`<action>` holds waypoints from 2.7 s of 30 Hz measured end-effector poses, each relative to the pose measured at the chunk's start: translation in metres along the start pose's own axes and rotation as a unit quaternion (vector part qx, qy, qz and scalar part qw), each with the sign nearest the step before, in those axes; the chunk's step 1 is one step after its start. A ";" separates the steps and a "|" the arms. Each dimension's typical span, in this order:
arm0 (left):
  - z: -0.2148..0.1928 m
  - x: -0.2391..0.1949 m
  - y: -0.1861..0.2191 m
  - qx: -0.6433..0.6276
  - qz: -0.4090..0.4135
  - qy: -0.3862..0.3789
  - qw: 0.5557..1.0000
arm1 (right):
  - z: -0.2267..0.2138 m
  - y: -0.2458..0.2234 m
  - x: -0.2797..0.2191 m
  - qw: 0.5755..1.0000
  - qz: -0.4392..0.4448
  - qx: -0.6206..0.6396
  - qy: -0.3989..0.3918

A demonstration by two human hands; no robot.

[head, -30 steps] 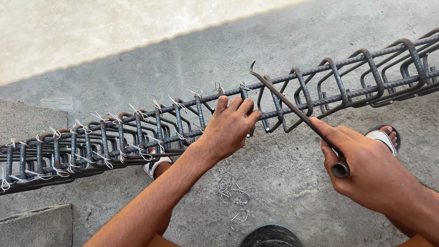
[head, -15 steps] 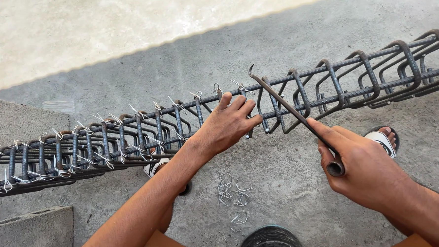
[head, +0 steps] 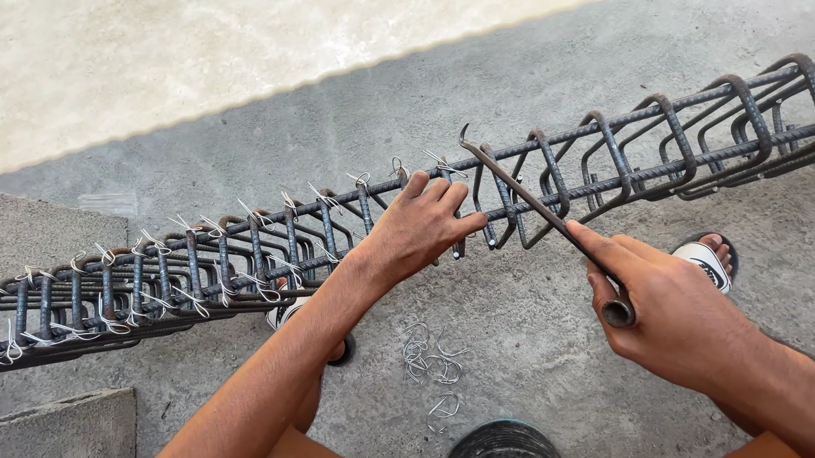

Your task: Tying rebar intersections with wire ties using a manual hook tool

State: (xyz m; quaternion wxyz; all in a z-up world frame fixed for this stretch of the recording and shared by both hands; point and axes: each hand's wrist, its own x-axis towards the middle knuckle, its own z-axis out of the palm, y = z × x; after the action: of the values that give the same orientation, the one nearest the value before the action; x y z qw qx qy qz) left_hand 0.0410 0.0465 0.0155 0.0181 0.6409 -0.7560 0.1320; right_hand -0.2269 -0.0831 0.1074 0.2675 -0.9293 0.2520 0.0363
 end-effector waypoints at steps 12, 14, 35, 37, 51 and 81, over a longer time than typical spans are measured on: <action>-0.004 0.000 0.005 0.007 -0.016 -0.006 1.000 | 0.003 0.000 0.001 0.999 -0.030 0.006 0.025; -0.006 -0.001 0.005 0.008 -0.017 -0.016 1.000 | 0.004 -0.001 0.003 0.999 -0.030 0.003 0.018; -0.007 -0.015 0.009 0.053 -0.033 0.034 0.997 | 0.014 -0.014 0.014 0.998 -0.062 -0.016 0.019; -0.006 -0.017 0.008 0.042 -0.042 0.037 0.998 | 0.015 -0.016 0.015 0.998 -0.061 -0.019 0.012; 0.021 -0.016 0.002 0.080 -0.046 0.113 0.989 | 0.088 -0.016 0.070 0.991 -0.041 -0.087 0.090; 0.044 -0.005 -0.006 0.076 -0.077 0.155 0.982 | 0.113 -0.002 0.123 0.901 -0.205 -0.355 0.143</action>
State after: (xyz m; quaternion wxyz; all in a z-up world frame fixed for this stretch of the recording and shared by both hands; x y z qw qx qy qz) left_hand 0.0542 0.0402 -0.0271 0.0961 0.6683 -0.6803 0.2852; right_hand -0.1114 -0.0781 -0.0133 -0.1181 -0.9889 0.0617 -0.0658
